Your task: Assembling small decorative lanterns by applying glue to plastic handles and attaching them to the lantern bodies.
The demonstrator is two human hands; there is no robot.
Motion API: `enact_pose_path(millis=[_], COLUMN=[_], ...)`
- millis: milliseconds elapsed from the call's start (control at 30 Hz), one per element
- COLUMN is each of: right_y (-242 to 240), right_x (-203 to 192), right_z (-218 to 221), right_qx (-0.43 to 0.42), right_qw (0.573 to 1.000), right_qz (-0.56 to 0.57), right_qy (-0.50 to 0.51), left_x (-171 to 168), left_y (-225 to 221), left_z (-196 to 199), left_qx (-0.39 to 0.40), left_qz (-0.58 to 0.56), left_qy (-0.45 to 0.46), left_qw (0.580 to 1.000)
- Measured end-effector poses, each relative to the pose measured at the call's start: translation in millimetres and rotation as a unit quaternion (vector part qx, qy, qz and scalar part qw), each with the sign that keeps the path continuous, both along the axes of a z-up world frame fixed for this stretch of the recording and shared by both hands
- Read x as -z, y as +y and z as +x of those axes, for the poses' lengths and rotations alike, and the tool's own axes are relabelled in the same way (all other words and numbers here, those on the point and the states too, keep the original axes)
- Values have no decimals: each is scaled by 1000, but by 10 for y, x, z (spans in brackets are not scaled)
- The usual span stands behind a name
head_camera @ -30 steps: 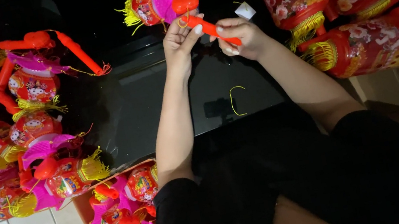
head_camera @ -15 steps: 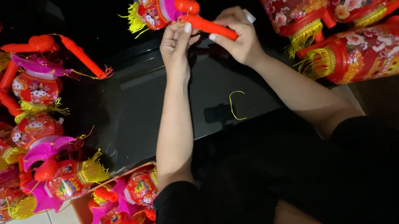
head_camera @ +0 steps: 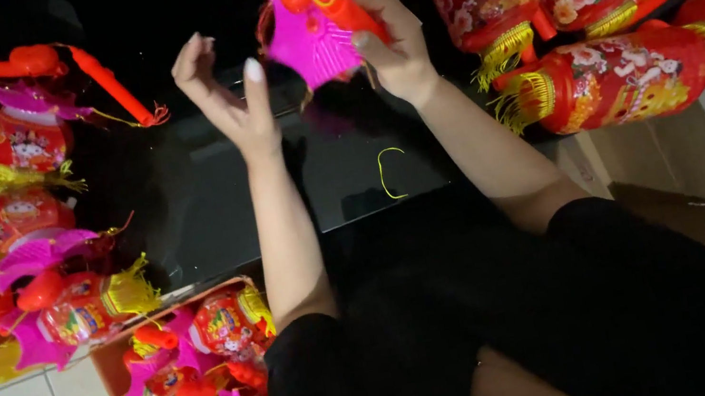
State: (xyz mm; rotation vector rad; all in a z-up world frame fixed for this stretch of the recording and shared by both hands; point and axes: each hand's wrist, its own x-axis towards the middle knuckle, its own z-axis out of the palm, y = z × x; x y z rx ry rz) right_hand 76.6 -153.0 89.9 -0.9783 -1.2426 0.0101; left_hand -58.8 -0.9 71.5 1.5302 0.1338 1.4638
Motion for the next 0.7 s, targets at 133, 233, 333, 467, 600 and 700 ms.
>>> enact_pose_path(millis=[133,233,333,467,600,700], right_y=[-20,53,59,149,288,303], right_x=[302,146,35,606,973,866], right_z=[-173,-606,-1069,-1378,-1839,-2229], right_qx=[-105,-139,-74,-276,-213,-270], right_qw=[971,957,952,908,847,839], right_qz=[80,122,38,-20,-184,-268], right_qy=[201,222,295,315,451,388], left_x=[-244,37,304,584,615,531], left_y=[-142,-299,-630,-1002,-1150,-1249], left_z=[-497,-847,-1152,-1703,-2335,-2742], left_qx=[161,288,221,134,-64,-153], left_qz=[45,21,-115,-256,-272,-271], left_qy=[117,114,115,22,69,99], left_qw=[979,951,962,957,958,945])
